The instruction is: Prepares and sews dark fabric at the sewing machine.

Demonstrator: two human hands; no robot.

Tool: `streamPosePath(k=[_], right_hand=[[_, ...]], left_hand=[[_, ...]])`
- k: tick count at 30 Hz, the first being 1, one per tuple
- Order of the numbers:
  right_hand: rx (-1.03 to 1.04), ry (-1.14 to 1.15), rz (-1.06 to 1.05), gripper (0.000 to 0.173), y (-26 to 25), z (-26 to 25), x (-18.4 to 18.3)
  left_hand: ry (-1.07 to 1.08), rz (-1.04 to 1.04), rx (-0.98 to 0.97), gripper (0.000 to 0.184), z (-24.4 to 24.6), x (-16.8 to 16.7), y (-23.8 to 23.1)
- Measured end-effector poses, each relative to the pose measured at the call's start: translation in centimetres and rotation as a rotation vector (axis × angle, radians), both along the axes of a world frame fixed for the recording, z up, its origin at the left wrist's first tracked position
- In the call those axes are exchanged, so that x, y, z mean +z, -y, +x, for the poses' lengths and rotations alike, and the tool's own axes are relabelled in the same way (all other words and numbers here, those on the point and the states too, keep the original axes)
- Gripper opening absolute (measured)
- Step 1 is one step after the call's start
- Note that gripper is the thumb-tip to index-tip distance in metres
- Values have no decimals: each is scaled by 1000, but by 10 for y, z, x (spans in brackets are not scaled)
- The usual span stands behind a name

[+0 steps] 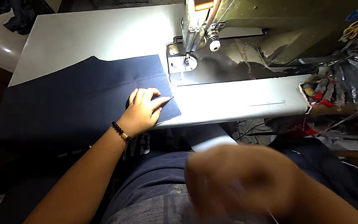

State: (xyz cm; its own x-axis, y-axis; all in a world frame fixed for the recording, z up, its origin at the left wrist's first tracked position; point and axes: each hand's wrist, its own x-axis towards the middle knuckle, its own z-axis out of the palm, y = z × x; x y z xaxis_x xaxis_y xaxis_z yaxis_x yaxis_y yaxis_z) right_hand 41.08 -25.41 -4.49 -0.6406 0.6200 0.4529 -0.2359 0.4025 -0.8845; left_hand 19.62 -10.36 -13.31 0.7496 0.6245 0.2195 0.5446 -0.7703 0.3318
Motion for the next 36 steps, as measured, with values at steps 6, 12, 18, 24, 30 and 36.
streamPosePath(k=[6, 12, 18, 24, 30, 36], right_hand=[[-818, 728, 343, 29, -62, 25, -101], [-881, 743, 488, 29, -60, 18, -118], [-863, 744, 501, 30, -62, 19, -118], [-851, 765, 462, 29, -62, 18, -116], [-734, 671, 252, 33, -91, 23, -82], [-641, 913, 330, 75, -110, 3, -96]], left_hand=[[-67, 21, -33, 40, 12, 15, 3], [-136, 114, -79, 35, 17, 21, 4], [-174, 134, -103, 37, 21, 26, 7], [-169, 115, -126, 37, 20, 24, 3], [-66, 76, -15, 39, 7, 3, -2], [11, -40, -10, 40, 0, -9, -5]])
